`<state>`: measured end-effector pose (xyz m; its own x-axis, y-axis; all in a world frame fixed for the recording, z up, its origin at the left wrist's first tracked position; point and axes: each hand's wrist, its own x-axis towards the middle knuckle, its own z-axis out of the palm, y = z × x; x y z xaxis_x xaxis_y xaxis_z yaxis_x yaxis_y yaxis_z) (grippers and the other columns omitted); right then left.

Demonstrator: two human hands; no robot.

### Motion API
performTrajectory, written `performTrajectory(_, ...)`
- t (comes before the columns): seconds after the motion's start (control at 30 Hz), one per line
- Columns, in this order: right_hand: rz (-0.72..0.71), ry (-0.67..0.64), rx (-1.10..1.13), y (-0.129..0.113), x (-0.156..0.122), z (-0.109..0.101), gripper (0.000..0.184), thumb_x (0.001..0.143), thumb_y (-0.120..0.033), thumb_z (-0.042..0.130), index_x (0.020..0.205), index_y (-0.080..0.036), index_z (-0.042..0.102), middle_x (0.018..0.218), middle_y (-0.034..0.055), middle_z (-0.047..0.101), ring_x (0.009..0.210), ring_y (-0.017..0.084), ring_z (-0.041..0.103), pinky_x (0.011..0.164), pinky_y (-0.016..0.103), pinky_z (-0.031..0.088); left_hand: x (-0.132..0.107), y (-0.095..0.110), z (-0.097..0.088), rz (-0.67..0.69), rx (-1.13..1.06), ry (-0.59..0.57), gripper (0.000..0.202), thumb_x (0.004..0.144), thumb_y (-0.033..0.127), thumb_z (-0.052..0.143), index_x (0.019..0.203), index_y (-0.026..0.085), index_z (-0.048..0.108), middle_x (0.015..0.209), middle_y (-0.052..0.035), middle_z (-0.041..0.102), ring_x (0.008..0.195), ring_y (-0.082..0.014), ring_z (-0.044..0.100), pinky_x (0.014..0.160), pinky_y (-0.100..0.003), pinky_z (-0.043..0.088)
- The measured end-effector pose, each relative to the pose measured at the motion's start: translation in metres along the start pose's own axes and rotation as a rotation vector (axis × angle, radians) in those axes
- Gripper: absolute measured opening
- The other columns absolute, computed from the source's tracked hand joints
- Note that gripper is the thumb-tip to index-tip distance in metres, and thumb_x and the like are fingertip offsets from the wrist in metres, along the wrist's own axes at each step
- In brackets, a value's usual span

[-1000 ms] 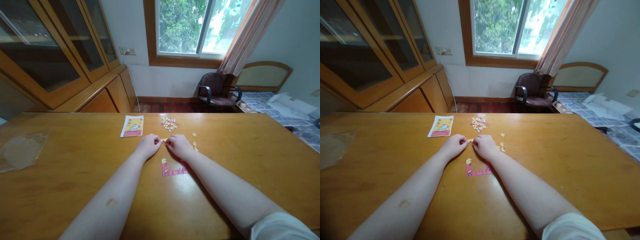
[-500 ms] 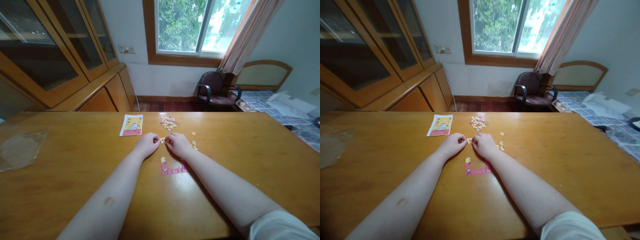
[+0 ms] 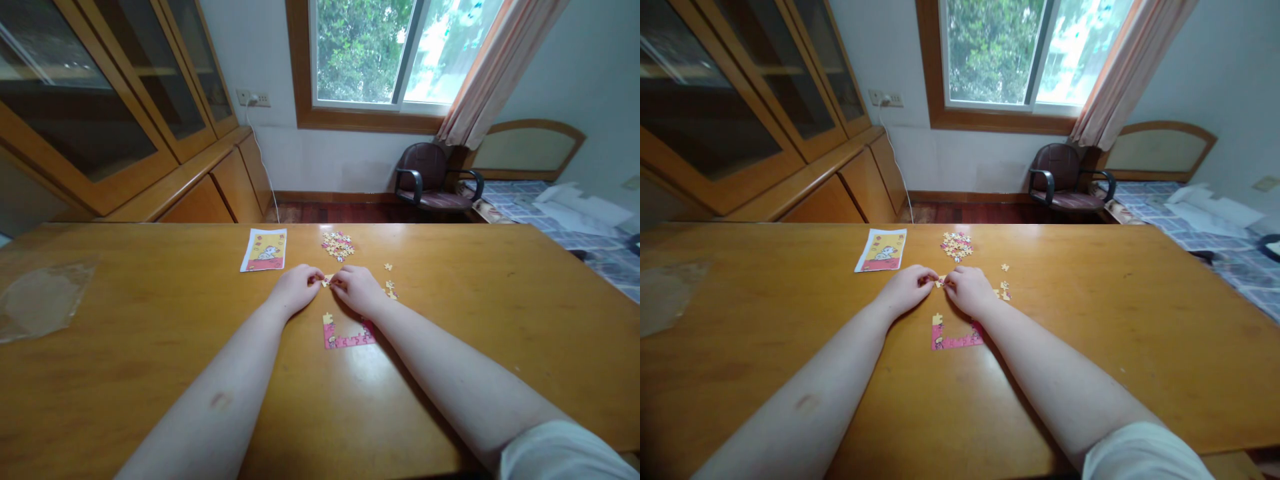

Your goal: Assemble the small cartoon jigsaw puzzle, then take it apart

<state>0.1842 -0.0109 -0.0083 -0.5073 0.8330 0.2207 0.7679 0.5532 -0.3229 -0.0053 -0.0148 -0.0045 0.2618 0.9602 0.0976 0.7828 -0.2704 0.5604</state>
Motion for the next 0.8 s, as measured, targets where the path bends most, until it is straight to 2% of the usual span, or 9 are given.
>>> performTrajectory(0.13,-0.008,0.025,0.007,0.0011,-0.0005,0.0010,0.019,0.088,-0.029,0.055,0.094,-0.021,0.072,0.089,0.0055,0.067,0.082,0.016,0.061,0.078,0.027,0.042,0.0002,0.0004,-0.0003,-0.009,0.004,-0.007,0.023,0.077,0.022,0.052,0.090,0.022,0.071,0.088,-0.0050,0.066,0.080,-0.0191,0.059,0.070,-0.029,0.044)
performTrajectory(0.43,-0.051,0.015,0.032,-0.0014,-0.0012,0.0008,0.019,0.088,-0.028,0.055,0.087,-0.020,0.072,0.085,0.0044,0.068,0.076,0.014,0.060,0.075,0.025,0.042,0.0009,-0.0020,0.0010,-0.011,0.009,-0.017,0.023,0.078,0.024,0.051,0.090,0.022,0.071,0.089,-0.0042,0.068,0.080,-0.0194,0.060,0.072,-0.029,0.045)
performTrajectory(0.8,-0.068,0.000,0.029,-0.0021,-0.0013,-0.0001,0.022,0.090,-0.027,0.052,0.095,-0.021,0.072,0.087,0.0052,0.067,0.080,0.015,0.061,0.076,0.024,0.042,0.0013,-0.0003,-0.0004,-0.015,0.020,-0.036,0.022,0.079,0.025,0.052,0.091,0.022,0.070,0.087,-0.0035,0.068,0.080,-0.0180,0.059,0.070,-0.028,0.044)
